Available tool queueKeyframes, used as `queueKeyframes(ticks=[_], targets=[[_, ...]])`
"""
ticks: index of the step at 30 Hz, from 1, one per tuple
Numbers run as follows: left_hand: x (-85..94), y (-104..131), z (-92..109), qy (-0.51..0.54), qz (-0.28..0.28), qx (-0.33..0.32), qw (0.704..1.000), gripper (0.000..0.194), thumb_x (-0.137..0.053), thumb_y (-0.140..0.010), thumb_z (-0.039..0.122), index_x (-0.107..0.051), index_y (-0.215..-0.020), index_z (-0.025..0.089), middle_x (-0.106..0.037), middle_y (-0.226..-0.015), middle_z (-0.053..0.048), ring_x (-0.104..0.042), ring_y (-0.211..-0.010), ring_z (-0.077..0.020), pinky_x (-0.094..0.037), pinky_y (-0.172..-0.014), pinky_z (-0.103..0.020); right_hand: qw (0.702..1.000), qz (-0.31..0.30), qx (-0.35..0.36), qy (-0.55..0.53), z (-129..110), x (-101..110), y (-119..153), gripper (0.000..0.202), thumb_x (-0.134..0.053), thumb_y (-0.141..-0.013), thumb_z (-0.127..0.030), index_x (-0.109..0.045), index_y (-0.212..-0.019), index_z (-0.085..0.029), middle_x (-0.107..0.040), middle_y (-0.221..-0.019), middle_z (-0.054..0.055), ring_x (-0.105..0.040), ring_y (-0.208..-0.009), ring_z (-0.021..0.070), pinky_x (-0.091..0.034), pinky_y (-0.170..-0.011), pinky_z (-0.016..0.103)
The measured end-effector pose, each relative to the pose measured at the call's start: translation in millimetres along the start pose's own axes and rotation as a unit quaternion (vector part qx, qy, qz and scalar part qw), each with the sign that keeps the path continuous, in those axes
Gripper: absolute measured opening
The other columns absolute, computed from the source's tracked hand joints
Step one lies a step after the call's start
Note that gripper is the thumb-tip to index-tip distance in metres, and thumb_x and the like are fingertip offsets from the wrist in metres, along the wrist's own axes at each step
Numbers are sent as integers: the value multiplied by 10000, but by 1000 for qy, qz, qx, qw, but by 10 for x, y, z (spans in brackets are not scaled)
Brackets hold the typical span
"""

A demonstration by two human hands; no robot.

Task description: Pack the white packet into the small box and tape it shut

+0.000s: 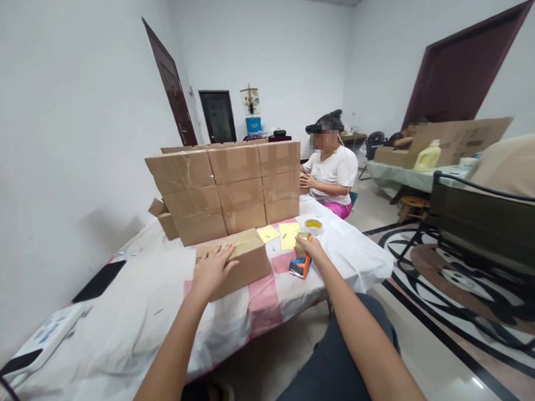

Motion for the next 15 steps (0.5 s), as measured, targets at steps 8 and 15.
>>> queueKeyframes(ticks=[8, 15], targets=[[126, -55, -270, -1, -23, 18, 1000, 494, -524, -914, 524, -611, -1357, 323, -583, -1440, -70, -485, -1387, -369, -377, -1117, -616, 990, -31, -38, -134, 101, -223, 122, 351, -815, -649, -428, -634, -787, -161, -704, -709, 65, -696, -680, 217, -552, -600, 302], [163, 1, 222, 59, 91, -41, 993, 393, -438, -946, 342, -656, -1254, 231, -633, -1387, -106, -474, -1404, -317, -306, -1188, -564, 971, -64, -18, -231, -221, -381, 234, 400, -730, -711, -534, -570, -832, -188, -706, -683, 32, -682, -603, 169, -541, -568, 258]])
Point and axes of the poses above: each hand's wrist, its own y-axis away from the middle knuckle, its own x-axis out of the back of the hand, z = x × y, the point moved 3 cm from there along -y, towards the middle knuckle
